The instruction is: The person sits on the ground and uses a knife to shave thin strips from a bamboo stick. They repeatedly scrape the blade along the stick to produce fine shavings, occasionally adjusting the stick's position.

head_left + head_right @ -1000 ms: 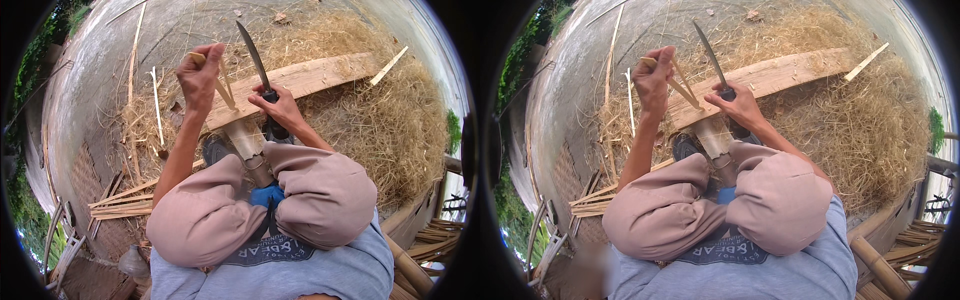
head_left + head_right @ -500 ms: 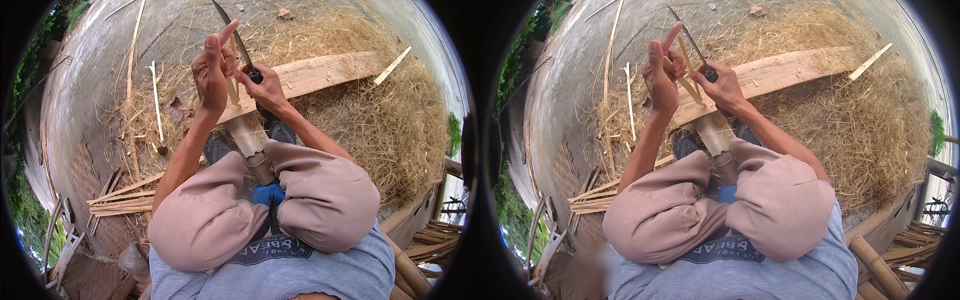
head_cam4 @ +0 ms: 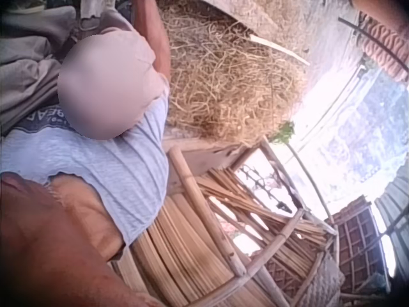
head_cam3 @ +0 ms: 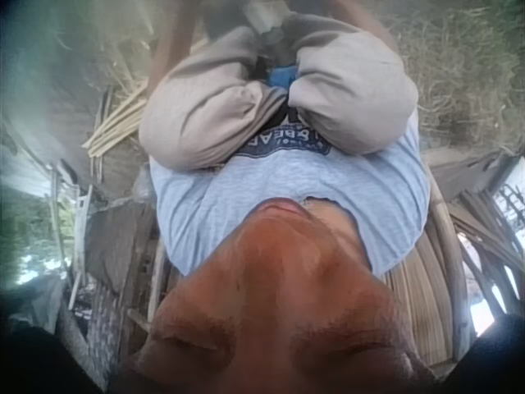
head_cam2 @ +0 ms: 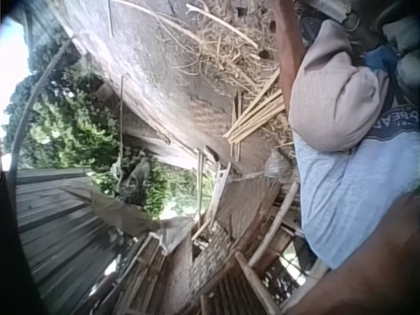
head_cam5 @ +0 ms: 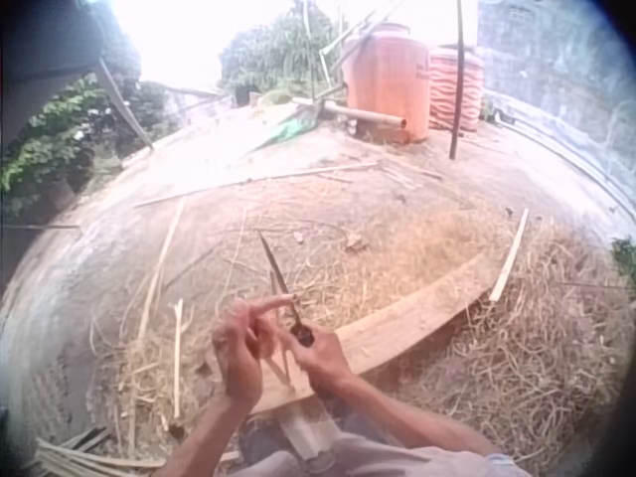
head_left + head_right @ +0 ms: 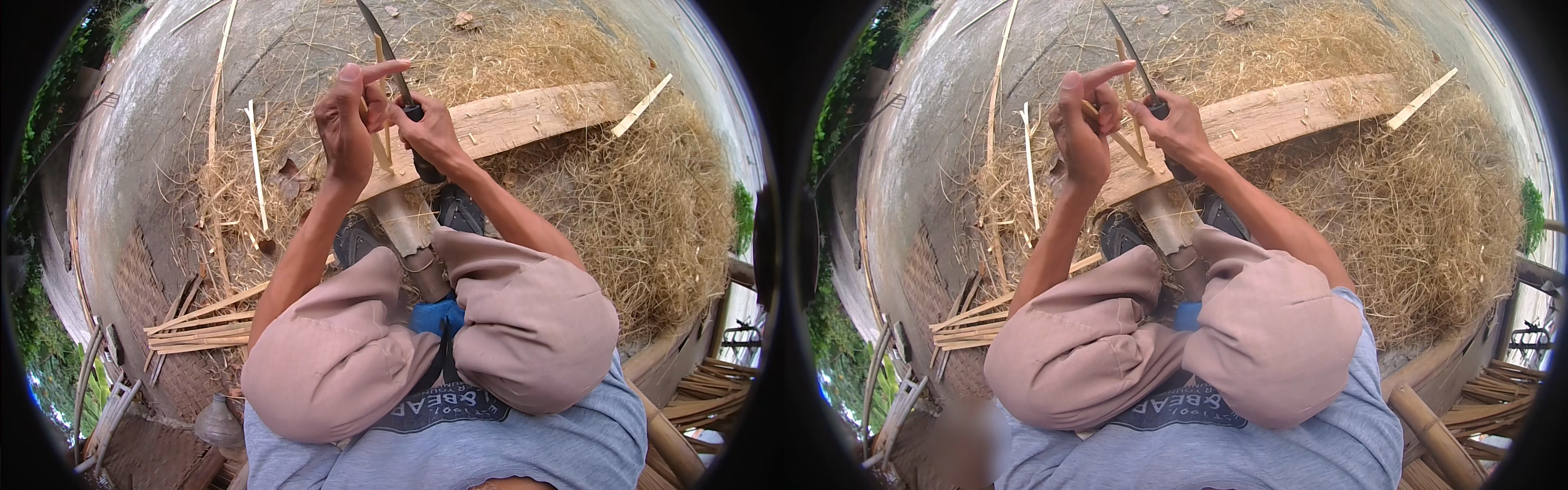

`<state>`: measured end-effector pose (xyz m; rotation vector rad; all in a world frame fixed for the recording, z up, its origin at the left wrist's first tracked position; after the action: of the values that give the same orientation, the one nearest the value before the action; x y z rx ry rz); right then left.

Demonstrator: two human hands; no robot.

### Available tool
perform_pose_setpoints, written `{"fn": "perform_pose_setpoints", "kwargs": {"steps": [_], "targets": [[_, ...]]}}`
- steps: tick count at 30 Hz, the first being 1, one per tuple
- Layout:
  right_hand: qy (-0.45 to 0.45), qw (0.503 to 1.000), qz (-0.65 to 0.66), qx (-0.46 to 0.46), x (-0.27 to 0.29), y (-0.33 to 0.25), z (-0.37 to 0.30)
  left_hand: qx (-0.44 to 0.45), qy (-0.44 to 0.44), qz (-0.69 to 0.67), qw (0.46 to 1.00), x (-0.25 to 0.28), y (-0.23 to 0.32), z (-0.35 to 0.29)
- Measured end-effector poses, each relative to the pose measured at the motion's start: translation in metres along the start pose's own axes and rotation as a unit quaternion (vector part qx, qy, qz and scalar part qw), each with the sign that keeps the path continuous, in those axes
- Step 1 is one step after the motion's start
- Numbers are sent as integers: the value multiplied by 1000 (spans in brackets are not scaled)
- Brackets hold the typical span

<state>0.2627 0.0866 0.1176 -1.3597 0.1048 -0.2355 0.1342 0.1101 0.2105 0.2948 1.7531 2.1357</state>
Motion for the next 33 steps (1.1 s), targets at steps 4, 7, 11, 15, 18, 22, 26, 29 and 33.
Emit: {"fn": "perform_pose_setpoints", "kwargs": {"steps": [4, 7, 11, 15, 18, 22, 26, 29, 33], "targets": [[3, 1000, -2, -15, 1, 7, 7, 2, -5, 7, 1000, 1, -1, 1], [0, 998, 6, -66, -1, 15, 15, 7, -19, 6, 1000, 1, 0, 0], [29, 989, 87, -114, -2, 34, 21, 29, -77, 18, 996, 1, 2, 5], [67, 982, 122, -126, 6, 41, 21, -26, -45, 36, 998, 7, -5, 14], [116, 979, 105, -134, 25, 45, 18, 35, 20, 132, 991, 31, -59, 0], [216, 942, 179, -186, 41, 67, 9, 154, -33, 273, 949, 44, -123, -70], [290, 891, 257, -238, 59, 94, -9, 243, -75, 265, 930, 21, -143, -93], [313, 870, 292, -246, 65, 102, -21, 184, -62, 302, 933, 16, -144, -94], [328, 861, 313, -228, 75, 105, -44, 117, -1, 289, 950, 27, -158, -104]]}}
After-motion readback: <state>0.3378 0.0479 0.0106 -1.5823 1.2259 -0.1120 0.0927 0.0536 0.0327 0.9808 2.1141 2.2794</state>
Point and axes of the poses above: each hand's wrist, its own z-axis towards the middle knuckle, its own x-axis out of the back of the hand, y = z × x, the point moved 3 cm from there along z, towards the middle knuckle, and after that the axes turned 10 degrees about x, right-handed, at the moved point
